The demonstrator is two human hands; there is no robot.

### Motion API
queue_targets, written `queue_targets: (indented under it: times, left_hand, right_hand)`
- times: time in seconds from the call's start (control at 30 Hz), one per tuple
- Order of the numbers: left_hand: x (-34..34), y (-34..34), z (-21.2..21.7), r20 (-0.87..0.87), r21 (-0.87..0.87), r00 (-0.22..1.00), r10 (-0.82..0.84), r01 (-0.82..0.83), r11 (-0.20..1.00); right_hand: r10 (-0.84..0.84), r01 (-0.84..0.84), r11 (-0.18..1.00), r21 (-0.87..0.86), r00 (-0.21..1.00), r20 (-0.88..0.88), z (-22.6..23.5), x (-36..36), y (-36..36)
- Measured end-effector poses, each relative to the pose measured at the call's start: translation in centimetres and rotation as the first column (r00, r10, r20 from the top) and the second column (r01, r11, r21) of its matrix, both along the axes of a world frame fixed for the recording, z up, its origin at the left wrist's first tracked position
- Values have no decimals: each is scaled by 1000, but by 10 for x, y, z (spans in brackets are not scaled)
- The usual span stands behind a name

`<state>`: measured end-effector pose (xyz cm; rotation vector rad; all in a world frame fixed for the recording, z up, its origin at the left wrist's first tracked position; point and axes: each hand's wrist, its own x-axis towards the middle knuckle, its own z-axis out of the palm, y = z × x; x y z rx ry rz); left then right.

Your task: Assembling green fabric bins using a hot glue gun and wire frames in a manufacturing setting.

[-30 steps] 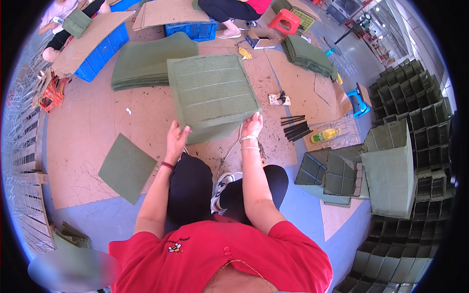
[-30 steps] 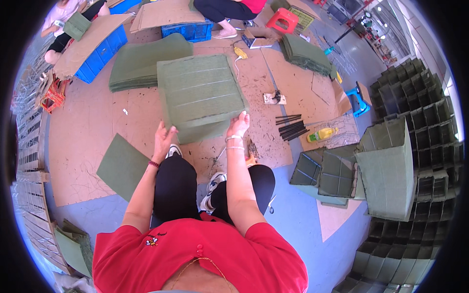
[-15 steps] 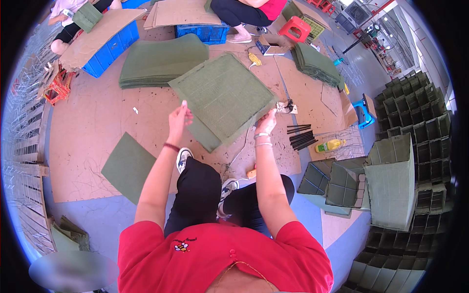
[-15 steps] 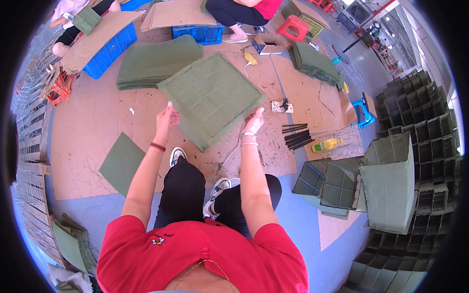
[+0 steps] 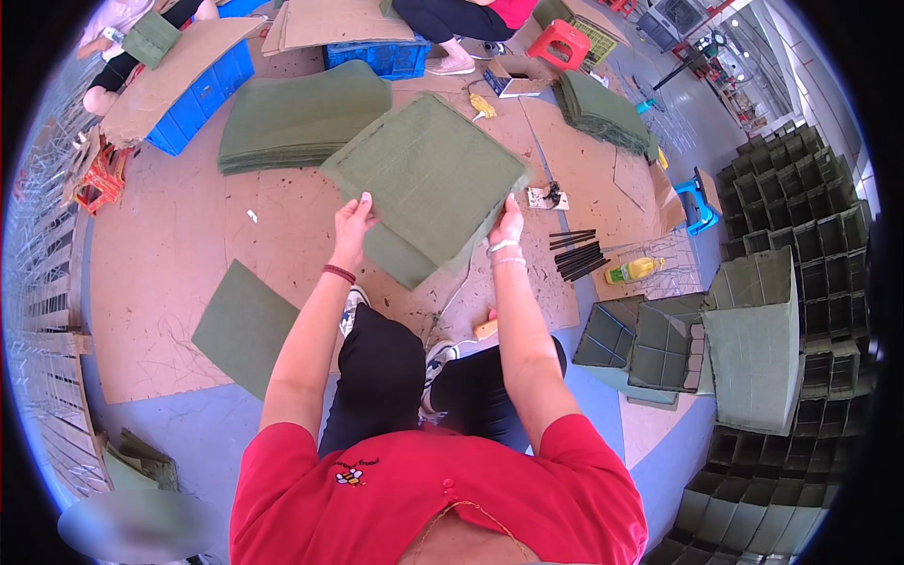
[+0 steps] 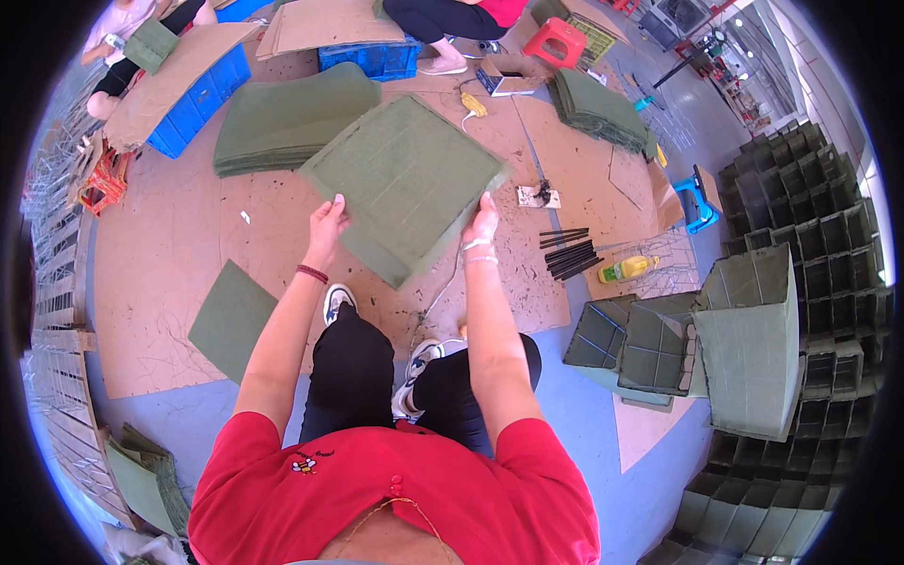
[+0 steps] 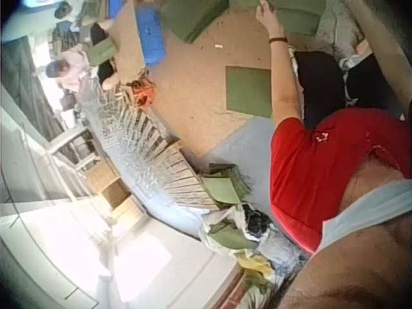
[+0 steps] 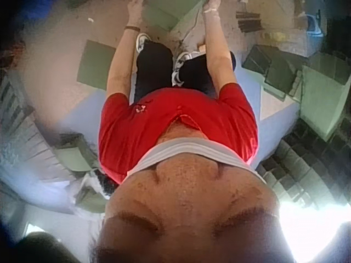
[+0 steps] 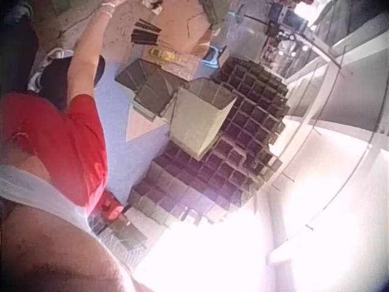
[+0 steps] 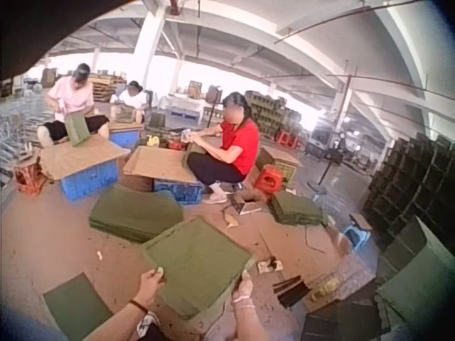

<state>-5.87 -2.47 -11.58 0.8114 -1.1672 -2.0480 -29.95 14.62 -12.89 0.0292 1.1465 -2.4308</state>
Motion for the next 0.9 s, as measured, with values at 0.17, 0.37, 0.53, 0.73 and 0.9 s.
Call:
queue_targets:
  times: [0.17,0.37,0.53,0.73,0.9]
  left_hand:
    - [-23,46,6,-144,156,990,1,21,988]
    - [-9,30,7,-42,65,998,-51,53,996]
    - [20,-2,-4,275,-121,956,100,-68,990]
    - [26,-64,-4,214,-511,872,441,-285,811]
    - [11,-48,24,313,-165,950,1,53,985]
  right_hand:
    - [164,-167,971,169,986,31,17,-57,6]
    - [343,-337,922,189,939,0,3,-59,10]
    - [261,-261,965,-8,961,88,-35,-12,11]
    - [467,-464,698,545,872,145,-169,69,135]
    - [-152,-235,614,754,902,405,-231,121,235]
